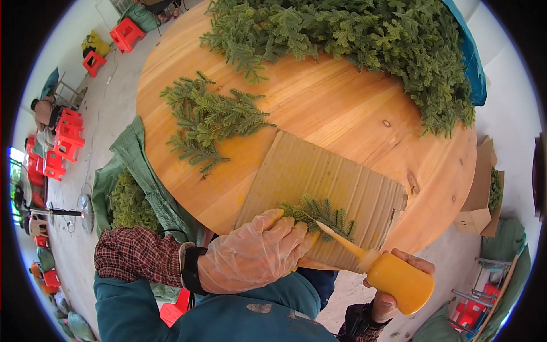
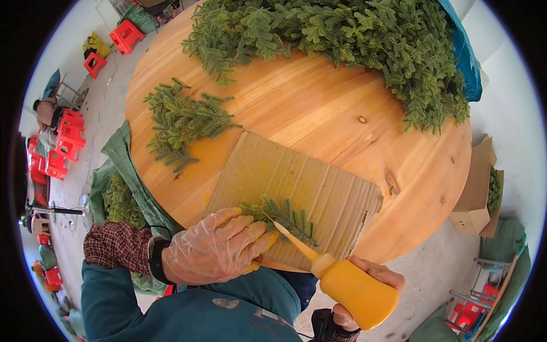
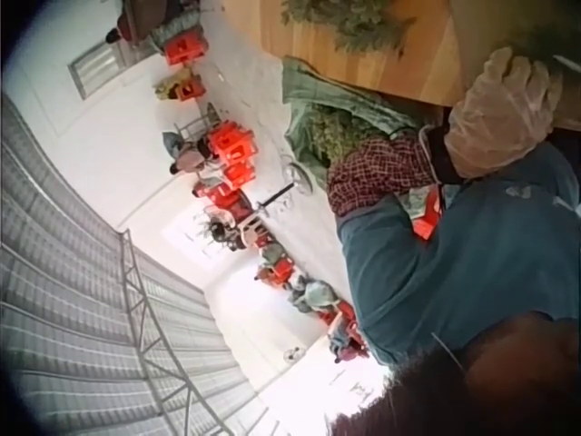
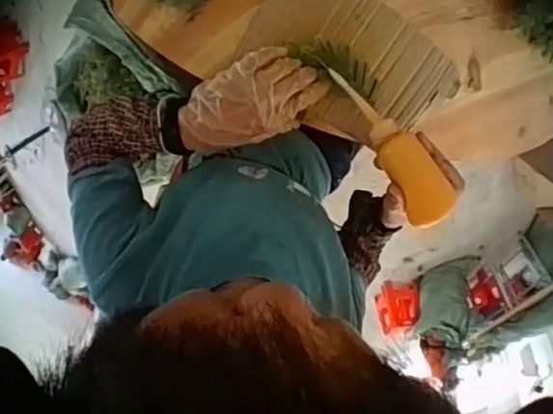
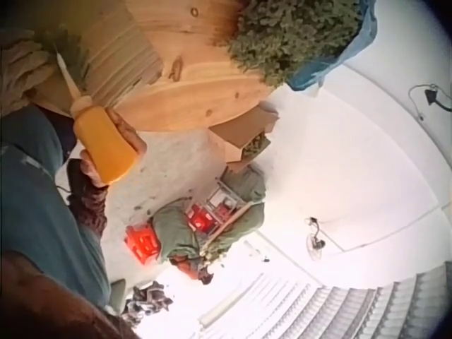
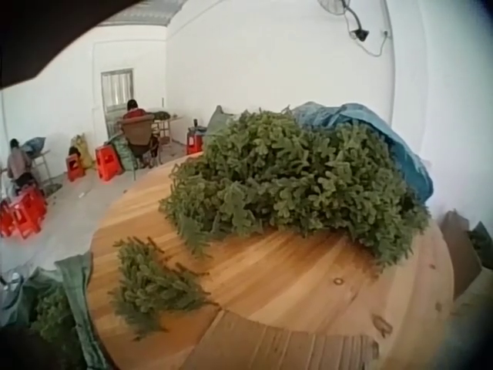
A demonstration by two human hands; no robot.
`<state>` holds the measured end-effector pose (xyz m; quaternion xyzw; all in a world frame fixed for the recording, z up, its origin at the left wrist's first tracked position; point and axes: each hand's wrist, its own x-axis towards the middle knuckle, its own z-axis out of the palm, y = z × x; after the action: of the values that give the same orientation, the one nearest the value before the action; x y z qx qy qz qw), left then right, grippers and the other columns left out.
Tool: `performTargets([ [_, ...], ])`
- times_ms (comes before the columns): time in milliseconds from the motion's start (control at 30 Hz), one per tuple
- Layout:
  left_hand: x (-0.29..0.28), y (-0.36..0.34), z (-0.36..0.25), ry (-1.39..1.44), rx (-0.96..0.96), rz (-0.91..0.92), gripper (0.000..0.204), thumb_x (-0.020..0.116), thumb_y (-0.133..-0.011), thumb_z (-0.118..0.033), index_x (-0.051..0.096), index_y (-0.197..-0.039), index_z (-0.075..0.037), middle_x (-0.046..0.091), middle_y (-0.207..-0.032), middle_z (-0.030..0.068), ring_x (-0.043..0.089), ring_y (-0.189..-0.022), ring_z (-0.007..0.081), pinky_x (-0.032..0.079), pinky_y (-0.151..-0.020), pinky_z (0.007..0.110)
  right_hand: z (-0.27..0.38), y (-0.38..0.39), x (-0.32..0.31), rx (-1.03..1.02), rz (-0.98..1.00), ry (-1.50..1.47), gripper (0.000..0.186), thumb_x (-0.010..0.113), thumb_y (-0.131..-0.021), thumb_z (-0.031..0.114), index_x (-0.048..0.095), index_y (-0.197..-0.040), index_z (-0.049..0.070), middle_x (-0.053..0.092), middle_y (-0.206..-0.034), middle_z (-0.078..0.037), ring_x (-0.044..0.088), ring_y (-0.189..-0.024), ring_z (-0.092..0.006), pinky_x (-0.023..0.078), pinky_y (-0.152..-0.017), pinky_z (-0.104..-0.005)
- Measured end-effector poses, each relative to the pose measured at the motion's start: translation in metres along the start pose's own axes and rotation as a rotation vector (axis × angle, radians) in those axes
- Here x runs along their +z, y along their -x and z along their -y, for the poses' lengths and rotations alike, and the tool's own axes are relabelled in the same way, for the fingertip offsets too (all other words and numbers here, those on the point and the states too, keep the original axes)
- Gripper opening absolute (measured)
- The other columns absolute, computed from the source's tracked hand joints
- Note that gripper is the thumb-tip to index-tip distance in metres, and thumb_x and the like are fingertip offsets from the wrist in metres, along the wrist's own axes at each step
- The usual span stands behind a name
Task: The person applies glue to a branch on a cardboard piece using a squeeze bottle, moves the branch to the table, and repeats the process with other branches.
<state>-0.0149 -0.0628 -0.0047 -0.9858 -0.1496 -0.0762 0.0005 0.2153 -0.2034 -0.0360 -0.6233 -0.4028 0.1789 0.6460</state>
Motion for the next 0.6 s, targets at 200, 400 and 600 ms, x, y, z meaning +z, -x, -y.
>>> performTargets([
  [200,0.001,0.001,0.0,-0.013,0.008,-0.022,0.034,0.057,-0.083,-0.024,0.066,-0.105,0.001,0.063,-0.107,0.0122,0.057,-0.1,0.0262,0.041,-0.093,0.041,0.015,-0.001,0.001,0.105,-0.066,-0.081,0.088,0.086,-0.059,0.056,0.04,-0.11,0.002,0.065,-0.099,-0.018,0.066,-0.093,-0.0298,0.051,-0.087,-0.0384],
  [400,-0.001,-0.001,0.0,0.0,0.001,0.015,0.036,0.057,-0.084,-0.025,0.065,-0.107,0.0,0.062,-0.107,0.0111,0.057,-0.1,0.025,0.04,-0.094,0.04,0.004,0.006,-0.014,0.03,-0.068,0.029,0.091,0.083,-0.06,0.061,0.039,-0.113,0.001,0.062,-0.103,-0.018,0.067,-0.09,-0.0296,0.054,-0.072,-0.0355],
  [600,-0.003,-0.003,-0.001,0.004,-0.015,0.017,0.038,0.058,-0.084,-0.026,0.063,-0.111,-0.001,0.062,-0.108,0.0101,0.057,-0.101,0.0238,0.041,-0.095,0.04,-0.004,0.012,-0.031,-0.047,-0.086,0.093,0.099,0.081,-0.059,0.063,0.035,-0.122,0.002,0.056,-0.11,-0.017,0.067,-0.082,-0.0288,0.059,-0.046,-0.0302],
])
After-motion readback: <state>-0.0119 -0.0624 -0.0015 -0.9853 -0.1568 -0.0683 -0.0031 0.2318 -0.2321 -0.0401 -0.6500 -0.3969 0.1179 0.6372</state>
